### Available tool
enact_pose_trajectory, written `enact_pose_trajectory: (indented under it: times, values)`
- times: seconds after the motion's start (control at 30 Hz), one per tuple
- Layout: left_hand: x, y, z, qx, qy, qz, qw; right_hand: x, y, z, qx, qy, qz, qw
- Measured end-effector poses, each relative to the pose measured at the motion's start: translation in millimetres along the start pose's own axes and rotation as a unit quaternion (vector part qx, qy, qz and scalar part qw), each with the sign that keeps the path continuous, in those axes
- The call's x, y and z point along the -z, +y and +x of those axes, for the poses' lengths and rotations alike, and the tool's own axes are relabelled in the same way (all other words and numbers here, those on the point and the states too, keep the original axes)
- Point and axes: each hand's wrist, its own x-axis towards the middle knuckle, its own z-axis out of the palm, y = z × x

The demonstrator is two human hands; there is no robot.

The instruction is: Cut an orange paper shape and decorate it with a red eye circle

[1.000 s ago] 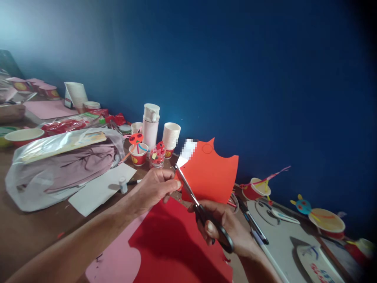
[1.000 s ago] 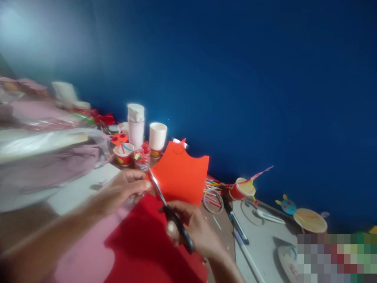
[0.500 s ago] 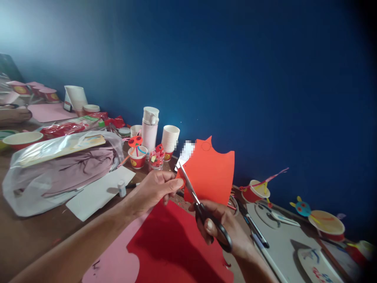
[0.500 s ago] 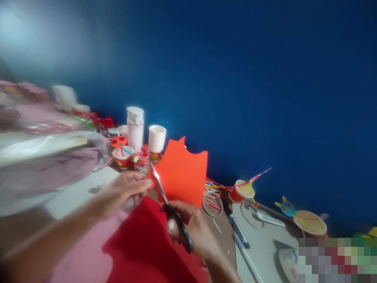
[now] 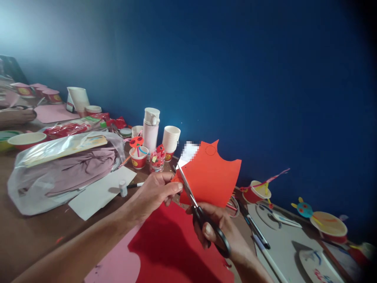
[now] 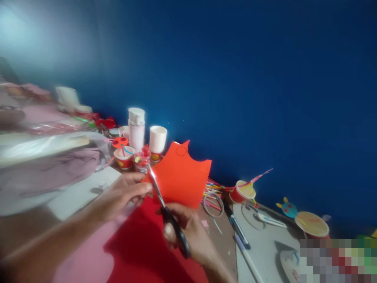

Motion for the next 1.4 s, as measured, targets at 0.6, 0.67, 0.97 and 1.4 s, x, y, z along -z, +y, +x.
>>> enact_pose_trajectory:
  times: [0.6, 0.67, 0.97, 1.4]
  values:
    - [6.6, 3.2, 0.8, 0.009, -0.031, -0.014, 0.999, -3.2, 0.1, -0.2, -0.002, -0.009, -0.009, 1.000]
    - [5.9, 2.5, 0.5, 0.003, -0.040, -0.029, 0.999, -3.6, 0.4, -0.4, -0.004, -0.006, -0.015, 1.000]
    - [6.4, 0.3, -1.6, 0.006, -0.052, -0.063, 0.997, -2.1, -0.2, -0.1, -0.008, 0.000, -0.020, 1.000]
    - [7.2, 4.5, -1.2, 0.037, -0.051, -0.077, 0.995, -3.8, -2.5, -2.5, -0.020, 0.015, -0.013, 1.000]
